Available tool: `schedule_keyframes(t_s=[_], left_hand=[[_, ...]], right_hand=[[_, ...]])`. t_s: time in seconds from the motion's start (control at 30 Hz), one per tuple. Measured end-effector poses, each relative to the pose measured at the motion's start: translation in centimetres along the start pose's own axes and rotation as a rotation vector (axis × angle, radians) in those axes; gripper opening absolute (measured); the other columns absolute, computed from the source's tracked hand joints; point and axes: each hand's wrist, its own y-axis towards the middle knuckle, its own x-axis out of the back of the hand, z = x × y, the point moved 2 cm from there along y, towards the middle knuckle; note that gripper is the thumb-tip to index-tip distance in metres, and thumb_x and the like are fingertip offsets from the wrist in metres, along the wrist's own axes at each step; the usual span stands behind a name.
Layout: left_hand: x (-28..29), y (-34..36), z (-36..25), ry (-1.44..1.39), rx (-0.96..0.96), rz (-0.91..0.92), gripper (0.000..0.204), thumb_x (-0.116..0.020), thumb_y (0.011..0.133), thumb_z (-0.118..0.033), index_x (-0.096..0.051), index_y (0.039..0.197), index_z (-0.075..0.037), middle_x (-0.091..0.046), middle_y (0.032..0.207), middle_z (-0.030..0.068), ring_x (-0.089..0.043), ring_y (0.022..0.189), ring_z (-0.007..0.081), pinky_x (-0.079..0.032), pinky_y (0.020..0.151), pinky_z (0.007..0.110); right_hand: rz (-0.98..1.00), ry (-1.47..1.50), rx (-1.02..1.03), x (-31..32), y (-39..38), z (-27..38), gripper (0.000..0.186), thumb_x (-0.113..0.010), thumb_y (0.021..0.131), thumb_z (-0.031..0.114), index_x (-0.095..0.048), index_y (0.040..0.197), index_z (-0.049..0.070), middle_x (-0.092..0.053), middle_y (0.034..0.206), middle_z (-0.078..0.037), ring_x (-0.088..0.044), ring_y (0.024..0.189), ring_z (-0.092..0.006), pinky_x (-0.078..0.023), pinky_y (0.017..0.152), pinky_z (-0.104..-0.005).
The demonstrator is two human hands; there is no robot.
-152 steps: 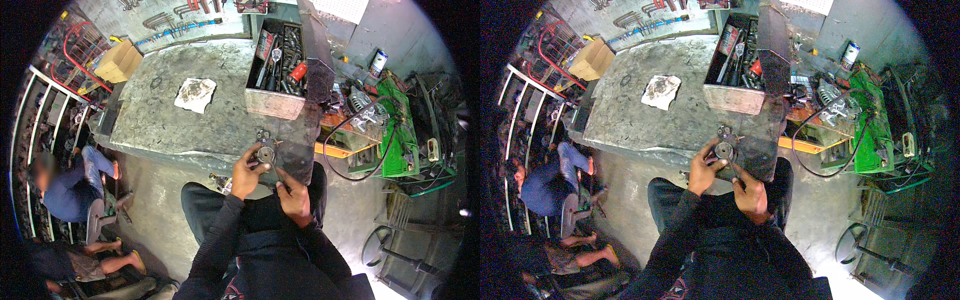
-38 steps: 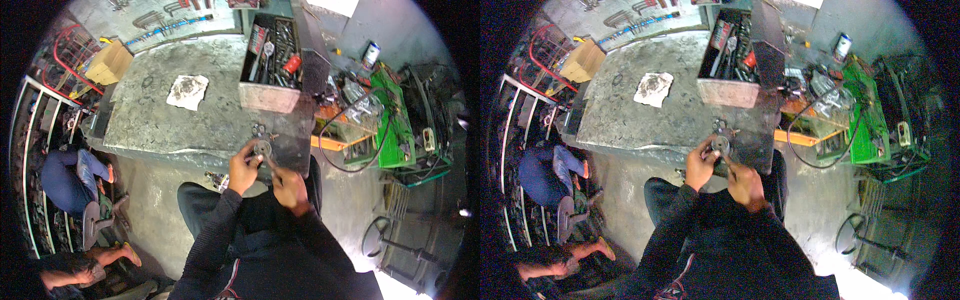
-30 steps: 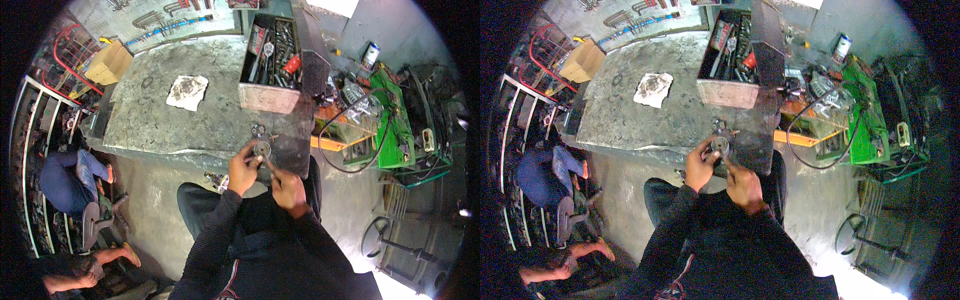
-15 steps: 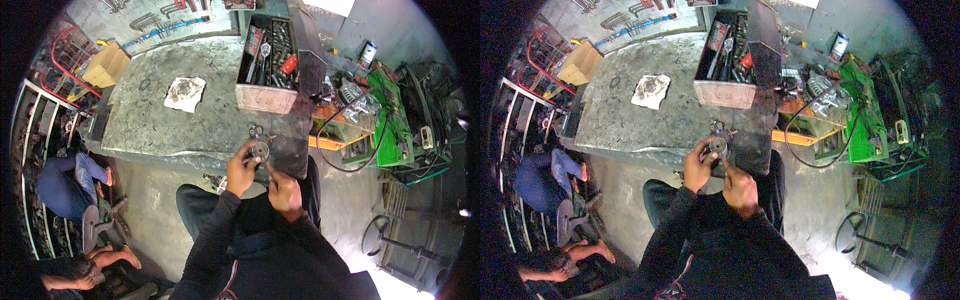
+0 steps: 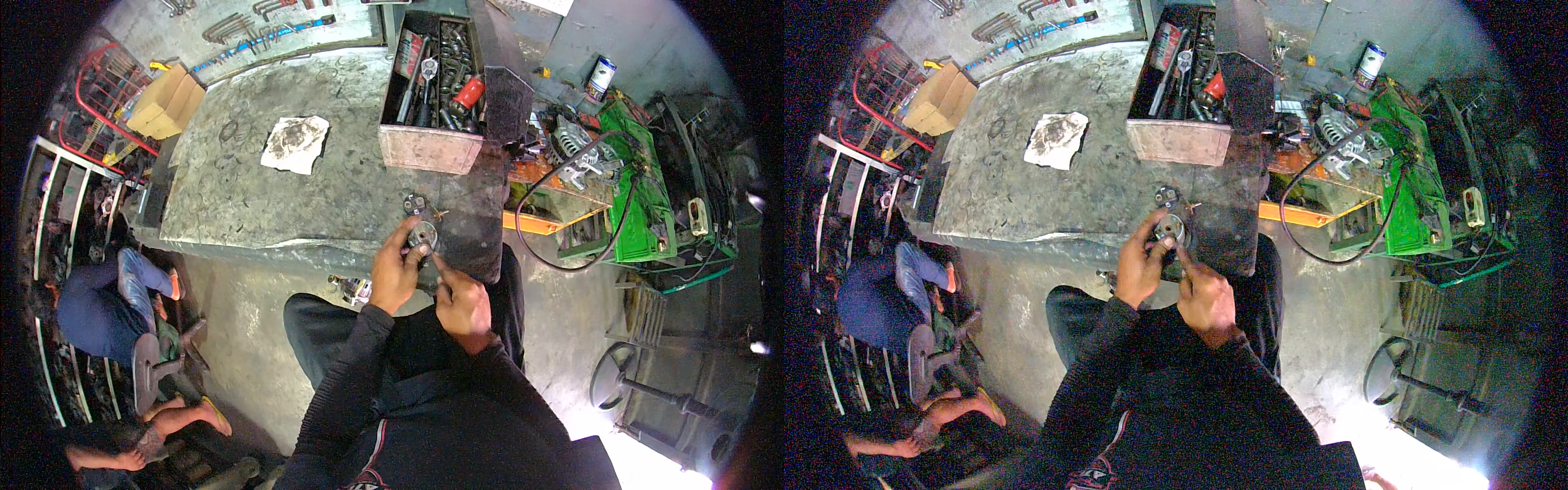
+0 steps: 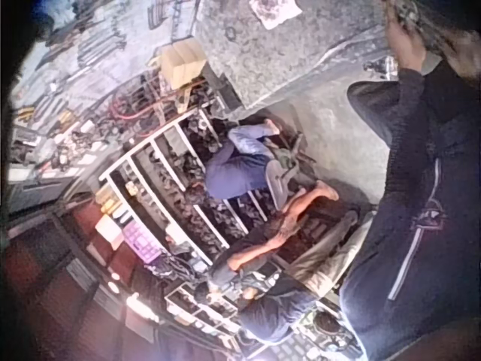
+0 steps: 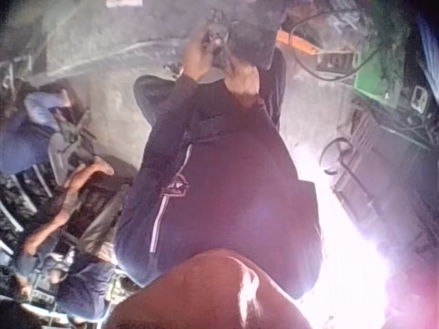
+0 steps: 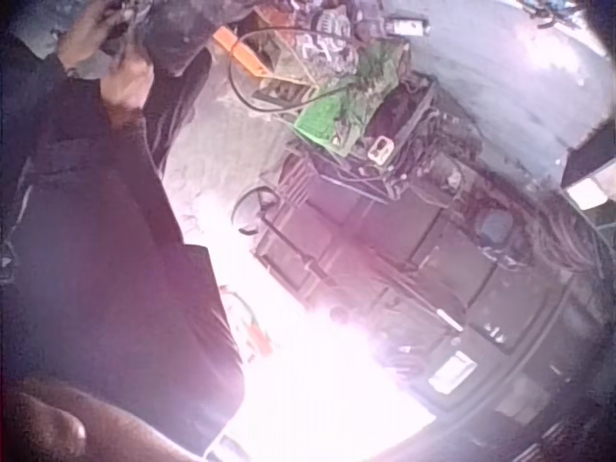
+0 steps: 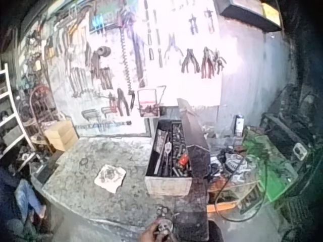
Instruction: The person holds a cylindrical mechanical part and uses a small tool to scrape or clean its inner surface. The person repeatedly rotates the part and continues scraping the interior while seated at a workbench.
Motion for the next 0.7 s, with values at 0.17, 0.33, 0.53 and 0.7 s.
schedule_keyframes(t_s=[0.17,0.33,0.53,0.7], left_hand=[[0.6,0.4,-1.1,0.043,-0.030,0.033,0.051,-0.071,0.094,-0.010,-0.060,0.143,-0.008,-0.063,0.143,0.0221,-0.066,0.126,0.0387,-0.056,0.098,0.040],[0.9,0.3,-1.3,0.067,-0.035,0.043,0.050,-0.070,0.094,-0.011,-0.058,0.142,-0.006,-0.064,0.141,0.0223,-0.066,0.122,0.0424,-0.056,0.096,0.042],[0.7,0.3,-1.7,0.157,-0.121,0.019,0.052,-0.072,0.094,-0.009,-0.056,0.143,-0.007,-0.064,0.140,0.0235,-0.067,0.119,0.0435,-0.056,0.094,0.043],[0.7,-0.1,-1.4,0.151,-0.080,0.041,0.051,-0.072,0.094,-0.010,-0.056,0.142,-0.006,-0.065,0.138,0.0240,-0.068,0.117,0.0427,-0.056,0.093,0.043]], right_hand=[[0.056,-0.079,-0.014,0.3,-0.1,-0.2,0.052,-0.062,0.090,0.004,-0.066,0.141,0.009,-0.073,0.108,-0.027,-0.073,0.096,-0.0423,-0.059,0.085,-0.0506],[0.063,0.000,-0.026,-0.4,1.9,0.1,0.054,-0.062,0.090,0.002,-0.066,0.143,0.013,-0.074,0.106,-0.025,-0.074,0.096,-0.0411,-0.060,0.083,-0.0494],[0.067,-0.044,0.001,-0.1,0.6,-1.4,0.055,-0.064,0.089,0.003,-0.065,0.143,0.012,-0.074,0.106,-0.025,-0.074,0.093,-0.0412,-0.060,0.083,-0.0483],[-0.022,-0.037,0.111,0.4,0.3,-0.8,0.052,-0.065,0.088,0.003,-0.067,0.140,0.011,-0.073,0.104,-0.024,-0.073,0.092,-0.0417,-0.060,0.081,-0.0487]])
